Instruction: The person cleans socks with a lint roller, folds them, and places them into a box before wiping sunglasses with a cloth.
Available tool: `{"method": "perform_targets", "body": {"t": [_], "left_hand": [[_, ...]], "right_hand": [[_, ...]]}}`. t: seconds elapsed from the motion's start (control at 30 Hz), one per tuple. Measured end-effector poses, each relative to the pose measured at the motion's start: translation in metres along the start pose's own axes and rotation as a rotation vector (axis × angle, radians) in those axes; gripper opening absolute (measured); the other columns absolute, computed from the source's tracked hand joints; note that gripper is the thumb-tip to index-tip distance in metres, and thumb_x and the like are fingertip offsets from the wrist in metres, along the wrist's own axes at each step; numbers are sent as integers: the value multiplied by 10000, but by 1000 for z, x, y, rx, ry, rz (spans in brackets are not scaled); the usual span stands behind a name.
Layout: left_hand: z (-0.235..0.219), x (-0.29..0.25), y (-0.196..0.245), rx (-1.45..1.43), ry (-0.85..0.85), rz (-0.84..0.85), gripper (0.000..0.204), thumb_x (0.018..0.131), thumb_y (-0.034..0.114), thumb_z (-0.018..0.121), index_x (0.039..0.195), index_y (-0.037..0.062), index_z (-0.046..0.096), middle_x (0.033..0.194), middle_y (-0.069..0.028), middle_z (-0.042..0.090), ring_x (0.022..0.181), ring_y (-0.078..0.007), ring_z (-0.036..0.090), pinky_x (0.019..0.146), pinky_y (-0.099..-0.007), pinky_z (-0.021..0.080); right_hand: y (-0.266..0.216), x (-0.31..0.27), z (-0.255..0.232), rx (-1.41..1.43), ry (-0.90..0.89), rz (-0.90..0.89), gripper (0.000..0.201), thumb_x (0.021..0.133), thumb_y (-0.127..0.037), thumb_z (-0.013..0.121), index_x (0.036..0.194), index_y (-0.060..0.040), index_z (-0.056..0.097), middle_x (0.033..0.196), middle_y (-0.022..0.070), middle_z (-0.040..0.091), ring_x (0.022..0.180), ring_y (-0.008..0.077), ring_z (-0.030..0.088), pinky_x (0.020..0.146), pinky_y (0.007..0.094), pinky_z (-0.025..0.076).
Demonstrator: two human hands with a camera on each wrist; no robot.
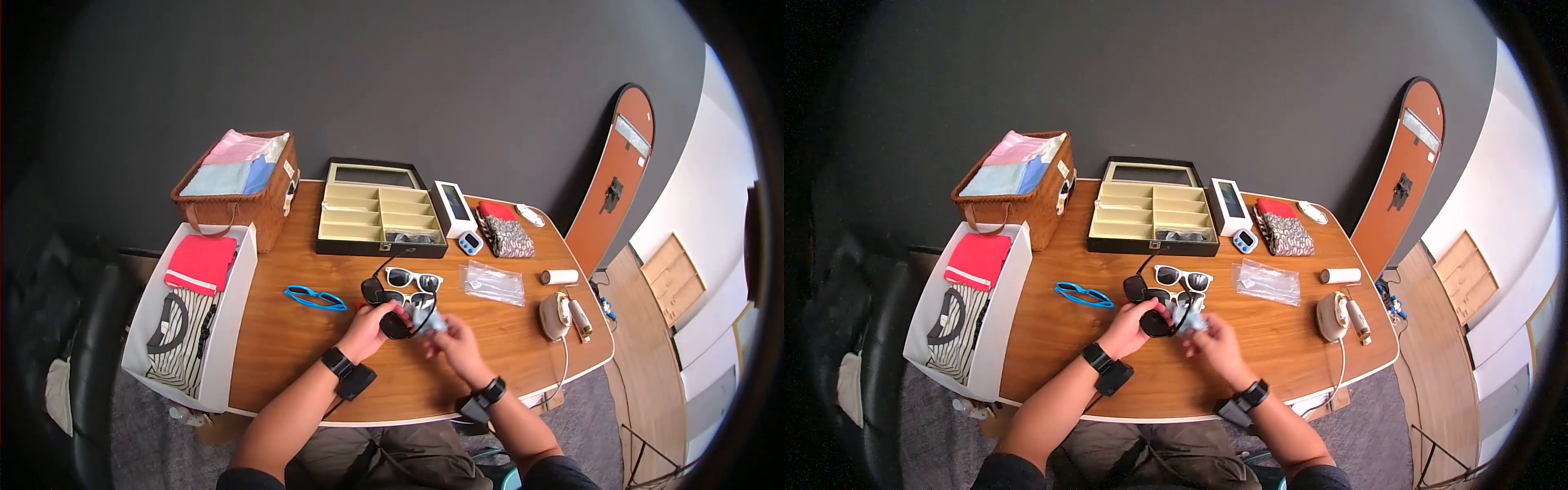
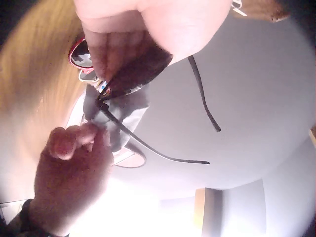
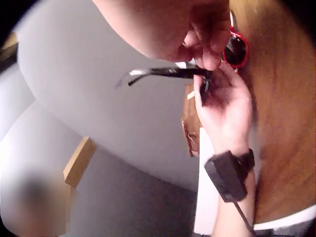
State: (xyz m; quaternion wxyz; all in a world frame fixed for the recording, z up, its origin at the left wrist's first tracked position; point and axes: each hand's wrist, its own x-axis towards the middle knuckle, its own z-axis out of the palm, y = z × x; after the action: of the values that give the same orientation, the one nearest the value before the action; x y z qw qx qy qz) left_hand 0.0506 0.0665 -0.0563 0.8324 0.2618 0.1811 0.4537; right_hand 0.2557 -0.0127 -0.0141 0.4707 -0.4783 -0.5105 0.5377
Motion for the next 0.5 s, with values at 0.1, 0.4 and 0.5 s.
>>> {"method": "perform_targets", "body": {"t": [0.1, 0.4, 0.5], "left_hand": [[-7, 3, 1, -46, 65, -8, 169, 1023, 182, 588, 1044, 34, 667, 1001, -78, 711, 926, -179, 696, 825, -330, 574], [-9, 3, 2, -114, 14, -132, 171, 1009, 180, 595, 1072, 38, 667, 1043, -78, 720, 983, -194, 692, 893, -356, 550], [1, 0, 4, -53, 79, -106, 174, 1010, 191, 594, 1033, 38, 673, 1017, -97, 718, 938, -192, 686, 866, -353, 547]], "right_hand": [[-1, -11, 33, -9, -34, -102, 346, 979, -16, 558, 1319, 9, 494, 991, 78, 675, 851, 155, 673, 741, 272, 541], [-15, 13, 8, -513, -180, -272, 174, 917, -87, 739, 1022, -25, 614, 857, 23, 663, 778, 94, 614, 694, 272, 506], [-14, 23, 9, -408, -219, -177, 225, 877, -128, 797, 1017, -33, 648, 787, 23, 646, 734, 94, 605, 662, 288, 496]]}}
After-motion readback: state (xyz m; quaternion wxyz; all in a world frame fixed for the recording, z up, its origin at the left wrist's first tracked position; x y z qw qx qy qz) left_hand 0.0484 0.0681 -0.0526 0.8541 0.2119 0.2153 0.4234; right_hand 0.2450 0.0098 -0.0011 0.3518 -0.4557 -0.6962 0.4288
